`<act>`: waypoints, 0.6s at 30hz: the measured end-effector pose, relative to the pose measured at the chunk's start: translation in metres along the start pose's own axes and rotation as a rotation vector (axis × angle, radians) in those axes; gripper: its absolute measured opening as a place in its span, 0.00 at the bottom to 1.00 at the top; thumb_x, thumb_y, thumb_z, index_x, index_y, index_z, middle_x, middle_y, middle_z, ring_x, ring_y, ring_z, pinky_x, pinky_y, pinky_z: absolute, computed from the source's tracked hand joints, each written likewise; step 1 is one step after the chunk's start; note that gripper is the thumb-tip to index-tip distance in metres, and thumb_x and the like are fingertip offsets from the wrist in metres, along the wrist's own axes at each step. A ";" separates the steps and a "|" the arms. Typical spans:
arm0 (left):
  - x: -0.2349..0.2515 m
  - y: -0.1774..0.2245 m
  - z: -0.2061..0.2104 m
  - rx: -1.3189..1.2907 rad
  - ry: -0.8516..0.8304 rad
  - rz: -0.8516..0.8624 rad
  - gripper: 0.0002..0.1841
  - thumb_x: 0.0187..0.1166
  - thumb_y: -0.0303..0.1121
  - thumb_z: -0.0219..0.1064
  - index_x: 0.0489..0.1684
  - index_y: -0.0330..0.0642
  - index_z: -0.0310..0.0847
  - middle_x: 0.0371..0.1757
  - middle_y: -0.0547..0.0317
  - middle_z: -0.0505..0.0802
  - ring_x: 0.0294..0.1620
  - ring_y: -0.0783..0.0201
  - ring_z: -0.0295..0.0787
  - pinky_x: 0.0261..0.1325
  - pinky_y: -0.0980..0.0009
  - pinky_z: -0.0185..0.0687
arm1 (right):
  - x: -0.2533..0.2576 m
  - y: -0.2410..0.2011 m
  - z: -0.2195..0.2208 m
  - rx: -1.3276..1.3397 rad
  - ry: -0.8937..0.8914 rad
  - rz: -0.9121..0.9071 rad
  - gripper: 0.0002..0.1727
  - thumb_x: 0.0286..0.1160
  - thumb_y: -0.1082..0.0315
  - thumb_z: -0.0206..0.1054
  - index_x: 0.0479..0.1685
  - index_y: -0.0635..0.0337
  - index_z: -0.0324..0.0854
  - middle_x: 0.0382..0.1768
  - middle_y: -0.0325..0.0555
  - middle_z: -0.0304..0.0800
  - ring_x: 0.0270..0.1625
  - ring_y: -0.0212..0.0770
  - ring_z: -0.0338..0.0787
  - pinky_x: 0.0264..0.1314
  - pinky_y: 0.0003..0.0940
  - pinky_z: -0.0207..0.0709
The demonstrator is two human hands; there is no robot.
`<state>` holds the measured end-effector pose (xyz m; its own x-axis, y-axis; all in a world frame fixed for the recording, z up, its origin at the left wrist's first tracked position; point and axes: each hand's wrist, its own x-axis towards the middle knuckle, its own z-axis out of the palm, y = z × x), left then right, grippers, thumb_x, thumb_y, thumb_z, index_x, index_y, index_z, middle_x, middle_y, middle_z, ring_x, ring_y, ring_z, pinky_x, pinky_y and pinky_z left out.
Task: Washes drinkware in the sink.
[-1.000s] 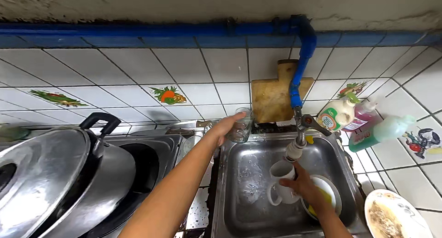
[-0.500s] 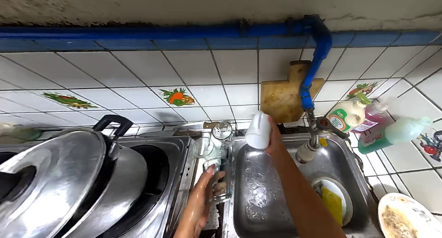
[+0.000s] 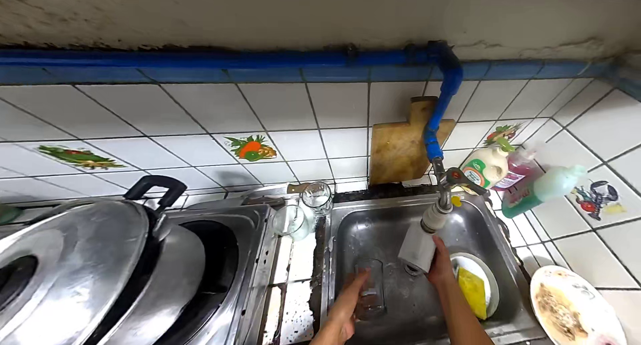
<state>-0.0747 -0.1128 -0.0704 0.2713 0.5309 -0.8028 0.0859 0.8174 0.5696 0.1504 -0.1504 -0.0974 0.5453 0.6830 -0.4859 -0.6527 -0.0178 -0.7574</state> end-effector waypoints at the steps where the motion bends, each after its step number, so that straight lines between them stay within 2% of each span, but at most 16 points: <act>1: 0.008 -0.002 0.007 -0.046 -0.001 -0.044 0.31 0.88 0.53 0.58 0.83 0.44 0.65 0.57 0.42 0.89 0.48 0.51 0.88 0.48 0.54 0.83 | 0.003 -0.004 -0.001 0.032 -0.024 -0.018 0.23 0.92 0.53 0.39 0.61 0.55 0.76 0.40 0.42 0.92 0.41 0.34 0.93 0.43 0.35 0.89; 2: 0.017 -0.004 0.014 -0.090 0.000 -0.077 0.29 0.88 0.55 0.57 0.75 0.41 0.71 0.52 0.43 0.89 0.46 0.52 0.88 0.48 0.53 0.84 | 0.005 -0.008 -0.001 0.050 -0.058 -0.030 0.22 0.92 0.53 0.39 0.59 0.55 0.76 0.39 0.41 0.92 0.40 0.34 0.93 0.42 0.34 0.89; 4: 0.036 -0.007 0.027 -0.119 -0.035 -0.118 0.29 0.88 0.56 0.56 0.69 0.38 0.75 0.48 0.45 0.89 0.46 0.53 0.87 0.50 0.54 0.85 | 0.007 -0.014 0.002 0.062 -0.146 -0.038 0.19 0.87 0.59 0.40 0.55 0.53 0.77 0.37 0.38 0.94 0.39 0.32 0.94 0.41 0.32 0.90; 6: 0.055 -0.010 0.037 -0.067 -0.066 -0.085 0.27 0.89 0.51 0.58 0.76 0.40 0.70 0.51 0.44 0.88 0.45 0.53 0.87 0.49 0.55 0.85 | 0.011 -0.015 -0.001 0.020 -0.223 0.002 0.16 0.79 0.62 0.47 0.55 0.53 0.77 0.36 0.38 0.93 0.38 0.31 0.93 0.40 0.32 0.89; 7: 0.063 -0.013 0.042 -0.002 -0.086 -0.016 0.27 0.89 0.46 0.61 0.82 0.43 0.65 0.55 0.44 0.87 0.48 0.53 0.87 0.50 0.55 0.85 | 0.013 -0.014 -0.005 -0.014 -0.271 0.041 0.17 0.75 0.61 0.50 0.56 0.54 0.77 0.37 0.39 0.94 0.39 0.32 0.94 0.40 0.33 0.89; 8: 0.071 -0.016 0.046 0.074 -0.128 0.087 0.31 0.88 0.41 0.63 0.87 0.43 0.59 0.65 0.40 0.85 0.56 0.51 0.86 0.57 0.53 0.84 | 0.016 -0.014 -0.011 -0.037 -0.368 0.098 0.23 0.72 0.58 0.54 0.64 0.57 0.78 0.42 0.42 0.94 0.42 0.35 0.94 0.44 0.35 0.90; 9: 0.080 -0.019 0.049 0.161 -0.180 0.233 0.34 0.85 0.35 0.65 0.89 0.40 0.54 0.71 0.35 0.82 0.62 0.49 0.85 0.63 0.52 0.82 | 0.015 -0.017 -0.013 -0.061 -0.462 0.165 0.27 0.72 0.55 0.55 0.68 0.57 0.78 0.46 0.44 0.95 0.44 0.37 0.95 0.47 0.36 0.91; 10: 0.084 -0.021 0.054 0.245 -0.217 0.394 0.36 0.81 0.29 0.67 0.88 0.34 0.53 0.70 0.33 0.82 0.64 0.51 0.85 0.66 0.54 0.83 | 0.008 -0.022 -0.011 -0.094 -0.524 0.244 0.25 0.79 0.52 0.51 0.67 0.54 0.79 0.47 0.43 0.96 0.46 0.37 0.95 0.48 0.36 0.91; 12: 0.079 -0.018 0.065 0.387 -0.279 0.646 0.33 0.79 0.24 0.63 0.84 0.24 0.56 0.71 0.34 0.83 0.68 0.57 0.84 0.73 0.63 0.79 | -0.013 -0.039 -0.001 -0.181 -0.555 0.411 0.27 0.90 0.47 0.37 0.58 0.48 0.82 0.43 0.39 0.96 0.45 0.35 0.95 0.48 0.35 0.91; 14: 0.068 -0.007 0.081 0.485 -0.299 0.706 0.28 0.84 0.22 0.57 0.84 0.23 0.58 0.74 0.30 0.80 0.73 0.53 0.79 0.79 0.62 0.70 | -0.028 -0.058 0.005 -0.292 -0.536 0.507 0.30 0.93 0.46 0.33 0.55 0.48 0.82 0.41 0.37 0.95 0.45 0.34 0.94 0.48 0.35 0.90; 15: 0.072 -0.006 0.091 0.520 -0.282 0.740 0.28 0.84 0.22 0.57 0.84 0.22 0.59 0.76 0.27 0.79 0.76 0.47 0.77 0.81 0.58 0.68 | -0.033 -0.069 0.008 -0.358 -0.514 0.534 0.29 0.94 0.46 0.33 0.55 0.49 0.81 0.41 0.38 0.94 0.44 0.34 0.94 0.48 0.35 0.90; 18: 0.106 -0.013 0.117 0.558 -0.212 0.890 0.32 0.82 0.30 0.63 0.83 0.21 0.59 0.76 0.26 0.78 0.78 0.43 0.78 0.82 0.54 0.69 | -0.048 -0.102 0.008 -0.533 -0.426 0.506 0.24 0.95 0.49 0.39 0.58 0.51 0.79 0.40 0.37 0.93 0.43 0.31 0.93 0.47 0.31 0.89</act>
<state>0.0649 -0.0932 -0.1425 0.6091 0.7920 -0.0426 0.1866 -0.0908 0.9782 0.1867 -0.1752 0.0065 -0.0601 0.7145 -0.6970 -0.3710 -0.6643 -0.6489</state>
